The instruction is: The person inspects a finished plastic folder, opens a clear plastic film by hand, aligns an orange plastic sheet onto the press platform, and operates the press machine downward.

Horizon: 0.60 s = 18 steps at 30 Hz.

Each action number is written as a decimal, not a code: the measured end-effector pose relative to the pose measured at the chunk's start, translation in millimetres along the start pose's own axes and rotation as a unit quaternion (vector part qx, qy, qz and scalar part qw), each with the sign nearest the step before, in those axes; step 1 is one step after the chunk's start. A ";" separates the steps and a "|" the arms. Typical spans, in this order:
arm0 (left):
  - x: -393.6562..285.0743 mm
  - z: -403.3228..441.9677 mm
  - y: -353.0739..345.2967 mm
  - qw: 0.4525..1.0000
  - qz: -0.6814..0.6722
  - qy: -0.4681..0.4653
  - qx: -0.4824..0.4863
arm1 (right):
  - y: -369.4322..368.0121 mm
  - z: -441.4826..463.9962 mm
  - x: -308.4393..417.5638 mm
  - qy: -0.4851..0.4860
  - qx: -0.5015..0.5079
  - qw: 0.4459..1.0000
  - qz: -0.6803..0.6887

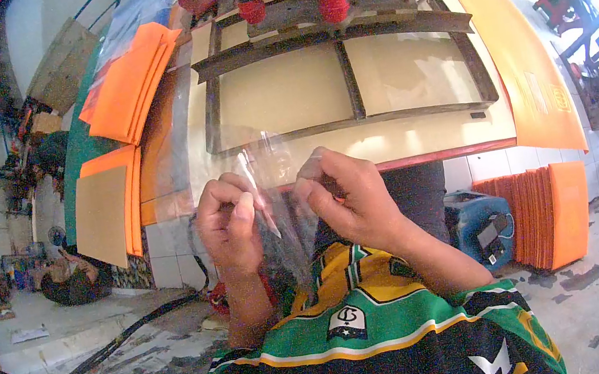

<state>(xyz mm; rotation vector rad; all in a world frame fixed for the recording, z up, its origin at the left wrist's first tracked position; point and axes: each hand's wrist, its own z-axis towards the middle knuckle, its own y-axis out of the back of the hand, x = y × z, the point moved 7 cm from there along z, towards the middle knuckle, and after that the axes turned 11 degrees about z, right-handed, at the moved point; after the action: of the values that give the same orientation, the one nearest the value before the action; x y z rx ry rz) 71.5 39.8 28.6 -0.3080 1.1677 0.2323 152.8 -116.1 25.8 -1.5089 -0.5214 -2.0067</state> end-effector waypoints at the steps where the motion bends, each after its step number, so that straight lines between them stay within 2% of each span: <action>1: -0.8 0.3 0.2 1.000 0.000 0.000 0.000 | -0.9 -0.8 -5.5 -0.025 0.002 1.000 0.019; 3: -4.1 1.4 -2.0 0.999 0.030 -0.009 0.016 | -2.6 -0.6 -5.5 -0.049 0.004 0.998 0.038; 5: -6.7 3.9 -6.7 0.997 0.055 -0.037 0.038 | -14.1 0.7 5.5 -0.037 0.072 0.996 -0.041; 6: -9.8 4.2 -10.9 0.993 0.080 -0.065 0.061 | -16.2 0.2 6.0 -0.036 0.072 0.996 -0.041; 8: -11.1 2.2 -9.1 0.994 0.072 -0.060 0.060 | -19.7 -2.0 0.4 -0.081 0.068 0.994 -0.009; 10: -11.9 -1.2 11.2 0.999 -0.027 -0.044 0.006 | -14.4 -2.5 2.8 -0.063 0.059 0.996 -0.025; 11: -24.3 2.2 22.9 0.994 -0.084 -0.071 0.005 | -7.4 -1.3 3.9 -0.093 0.025 0.995 -0.015; 12: -31.6 -1.8 44.5 0.988 -0.105 -0.094 -0.056 | 0.6 -1.1 2.4 -0.124 -0.009 0.992 -0.005; 14: -58.9 -4.2 85.9 0.970 -0.196 -0.130 -0.067 | 19.0 2.9 -2.1 -0.094 -0.010 0.992 -0.083; 16: -94.9 -10.1 135.0 0.943 -0.290 -0.156 -0.046 | 33.5 2.7 -13.1 -0.097 -0.083 0.988 0.088; 18: -141.1 -17.4 158.2 0.905 -0.338 -0.244 -0.084 | 50.0 5.6 -1.4 -0.106 -0.115 0.985 0.078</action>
<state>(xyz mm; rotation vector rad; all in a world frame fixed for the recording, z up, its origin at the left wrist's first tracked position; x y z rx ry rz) -49.8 178.7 134.6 -0.7411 0.4945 -0.1996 189.5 -150.5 24.6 -1.8552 -0.2498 -1.8467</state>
